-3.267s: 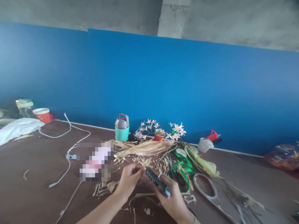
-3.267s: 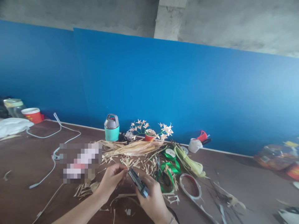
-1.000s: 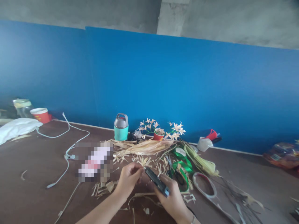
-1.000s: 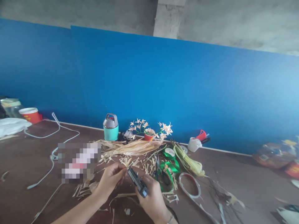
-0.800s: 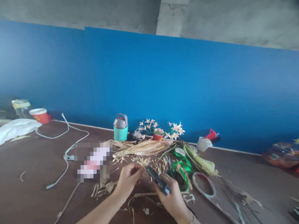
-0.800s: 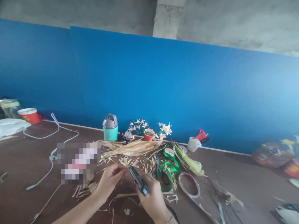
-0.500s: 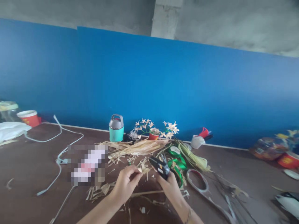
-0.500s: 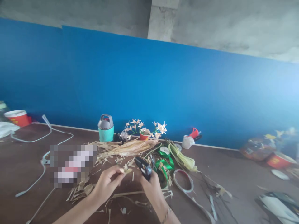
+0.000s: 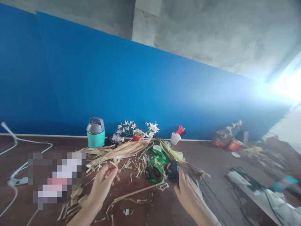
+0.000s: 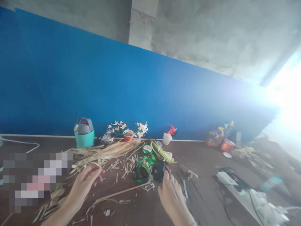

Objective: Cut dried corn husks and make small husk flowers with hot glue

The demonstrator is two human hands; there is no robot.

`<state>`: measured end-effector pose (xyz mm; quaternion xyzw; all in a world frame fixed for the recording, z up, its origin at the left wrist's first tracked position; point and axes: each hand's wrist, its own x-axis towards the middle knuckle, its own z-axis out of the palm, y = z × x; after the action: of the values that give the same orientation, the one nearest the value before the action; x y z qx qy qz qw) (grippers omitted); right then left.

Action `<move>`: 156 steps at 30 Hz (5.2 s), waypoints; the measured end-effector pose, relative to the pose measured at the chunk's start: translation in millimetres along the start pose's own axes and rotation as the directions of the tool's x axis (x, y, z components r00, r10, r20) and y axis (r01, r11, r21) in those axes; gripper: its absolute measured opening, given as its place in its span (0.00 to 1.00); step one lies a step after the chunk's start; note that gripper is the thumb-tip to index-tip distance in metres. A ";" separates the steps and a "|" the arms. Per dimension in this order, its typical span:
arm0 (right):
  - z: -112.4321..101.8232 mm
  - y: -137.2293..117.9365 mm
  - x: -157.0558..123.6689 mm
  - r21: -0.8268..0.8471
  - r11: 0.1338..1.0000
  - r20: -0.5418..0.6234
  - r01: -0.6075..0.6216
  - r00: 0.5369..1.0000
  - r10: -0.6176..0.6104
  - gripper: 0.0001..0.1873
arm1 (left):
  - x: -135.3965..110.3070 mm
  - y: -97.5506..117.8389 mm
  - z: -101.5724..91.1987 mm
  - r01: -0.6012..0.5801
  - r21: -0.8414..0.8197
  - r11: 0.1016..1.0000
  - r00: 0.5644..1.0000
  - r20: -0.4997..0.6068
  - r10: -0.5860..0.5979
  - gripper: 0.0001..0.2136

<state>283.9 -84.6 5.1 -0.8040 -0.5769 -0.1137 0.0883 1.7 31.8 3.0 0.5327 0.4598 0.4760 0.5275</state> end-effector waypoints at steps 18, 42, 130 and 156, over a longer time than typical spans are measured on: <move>24.8 -150.7 91.9 0.473 0.838 0.099 0.271 0.929 -0.357 0.09 | 6.4 -18.4 0.9 -0.108 0.023 0.994 0.992 -0.069 0.109 0.10; -11.0 -162.6 80.8 0.772 0.454 -0.202 0.444 0.850 -0.487 0.09 | 3.6 -7.0 8.5 0.173 -0.208 0.963 0.975 -0.101 -0.197 0.08; -28.5 -160.6 77.5 0.806 0.451 -0.233 0.384 0.906 -0.353 0.05 | 2.3 -6.6 1.6 -0.095 -0.125 0.988 0.992 -0.092 0.084 0.09; -16.8 -165.9 79.4 0.966 0.256 0.113 0.032 0.839 -0.532 0.04 | 0.9 -10.9 -5.6 -0.617 0.153 0.772 0.782 0.007 0.623 0.05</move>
<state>149.8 35.8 45.6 -0.4799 -0.6737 0.4052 0.3895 -3.6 33.6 -7.9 0.6809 0.3038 0.5998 0.2904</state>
